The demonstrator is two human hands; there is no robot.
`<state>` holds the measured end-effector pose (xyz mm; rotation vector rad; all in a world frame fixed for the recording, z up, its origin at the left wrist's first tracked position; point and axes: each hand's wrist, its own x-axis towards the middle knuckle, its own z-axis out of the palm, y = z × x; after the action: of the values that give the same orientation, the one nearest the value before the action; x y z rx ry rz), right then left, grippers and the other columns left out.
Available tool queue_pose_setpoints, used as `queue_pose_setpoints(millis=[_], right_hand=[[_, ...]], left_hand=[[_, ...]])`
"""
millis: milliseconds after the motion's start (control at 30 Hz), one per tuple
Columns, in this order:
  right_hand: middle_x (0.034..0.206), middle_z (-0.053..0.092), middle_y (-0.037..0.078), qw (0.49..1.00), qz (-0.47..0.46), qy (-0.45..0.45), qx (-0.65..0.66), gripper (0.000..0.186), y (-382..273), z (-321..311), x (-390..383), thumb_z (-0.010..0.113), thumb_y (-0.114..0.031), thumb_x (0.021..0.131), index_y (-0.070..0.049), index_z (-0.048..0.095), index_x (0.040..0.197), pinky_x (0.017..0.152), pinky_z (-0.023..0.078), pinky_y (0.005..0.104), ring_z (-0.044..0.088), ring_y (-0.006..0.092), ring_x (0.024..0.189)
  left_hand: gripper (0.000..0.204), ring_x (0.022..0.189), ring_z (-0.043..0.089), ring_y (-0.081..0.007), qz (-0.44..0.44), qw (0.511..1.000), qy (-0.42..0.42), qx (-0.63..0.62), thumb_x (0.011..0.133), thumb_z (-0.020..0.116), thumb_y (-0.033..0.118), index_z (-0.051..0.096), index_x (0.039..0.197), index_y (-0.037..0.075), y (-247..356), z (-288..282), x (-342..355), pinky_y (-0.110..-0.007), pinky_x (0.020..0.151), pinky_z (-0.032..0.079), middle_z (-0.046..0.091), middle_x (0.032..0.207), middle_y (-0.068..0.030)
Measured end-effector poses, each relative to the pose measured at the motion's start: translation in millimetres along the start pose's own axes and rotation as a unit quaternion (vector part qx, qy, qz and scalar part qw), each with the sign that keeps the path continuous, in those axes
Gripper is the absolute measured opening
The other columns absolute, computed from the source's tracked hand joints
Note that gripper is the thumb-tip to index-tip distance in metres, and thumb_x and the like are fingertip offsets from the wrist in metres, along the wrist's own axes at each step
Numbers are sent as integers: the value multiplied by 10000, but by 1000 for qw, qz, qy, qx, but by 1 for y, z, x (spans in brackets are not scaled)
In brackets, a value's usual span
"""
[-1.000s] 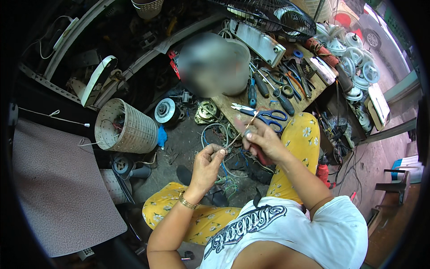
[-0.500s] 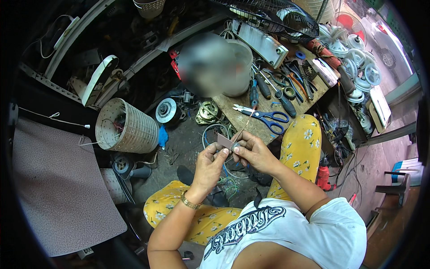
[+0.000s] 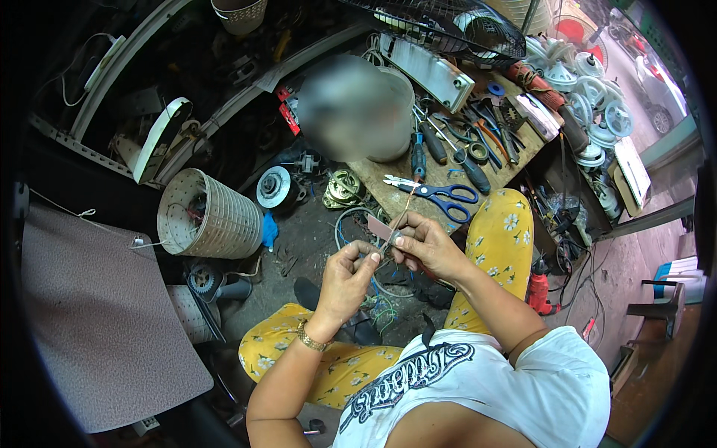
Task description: The person strips insulation from wires with pliers, twists wires together by hand, and applies electrical tape to secure the connections on several power cords.
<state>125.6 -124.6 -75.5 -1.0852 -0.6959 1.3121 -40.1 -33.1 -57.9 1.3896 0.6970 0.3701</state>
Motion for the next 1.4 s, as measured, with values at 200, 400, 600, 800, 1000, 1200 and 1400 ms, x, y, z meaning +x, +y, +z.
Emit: queue_pose_setpoints(millis=[200,400,600,800,1000,1200,1400], right_hand=[[703,585,25,999,0,9,46,213,-6,-12,2,591,-199,920,-53,508,1052,463,365,173,472,53,509],[687,586,25,1000,8,20,19,197,-11,-14,4,598,-206,914,-56,517,1015,458,368,179,469,57,492],[689,584,28,996,-2,90,-11,222,-10,-30,5,586,-196,917,-38,537,1065,460,383,182,477,62,498],[698,557,34,999,-11,43,-22,276,-29,-53,6,556,-175,925,-27,476,1144,468,392,191,494,67,543],[693,563,42,998,-6,51,-36,284,-29,-31,-7,547,-186,926,-41,440,1144,487,394,204,504,82,563],[692,560,27,999,14,25,-31,199,-19,-16,5,527,-175,940,-57,460,1085,478,377,194,477,68,530],[704,550,9,996,3,-33,-85,165,-15,-8,7,505,-96,945,-70,437,1093,467,352,196,454,52,530]], left_hand=[[121,526,287,3,-1,1000,1,19,932,563,130,584,884,21,-3,-2,-2,-201,456,210,412,599,101],[115,545,297,8,-10,1000,-1,8,928,565,125,586,887,20,-3,-2,-1,-195,467,215,408,621,106],[124,553,315,6,-10,1000,-8,27,934,557,131,587,904,14,-6,-4,-7,-198,474,239,425,636,102],[115,558,325,-1,4,999,9,-31,950,535,138,570,916,34,-17,-3,-4,-191,469,256,445,669,84],[113,508,316,-8,-65,991,12,-120,973,506,170,525,938,65,-1,1,1,-182,433,264,405,630,77],[111,509,368,-19,-80,991,-30,-107,976,497,175,516,955,67,-2,0,1,-181,436,295,436,625,53],[102,544,470,-41,-3,997,10,-81,965,513,144,529,983,44,4,13,12,-200,476,396,547,673,3]])
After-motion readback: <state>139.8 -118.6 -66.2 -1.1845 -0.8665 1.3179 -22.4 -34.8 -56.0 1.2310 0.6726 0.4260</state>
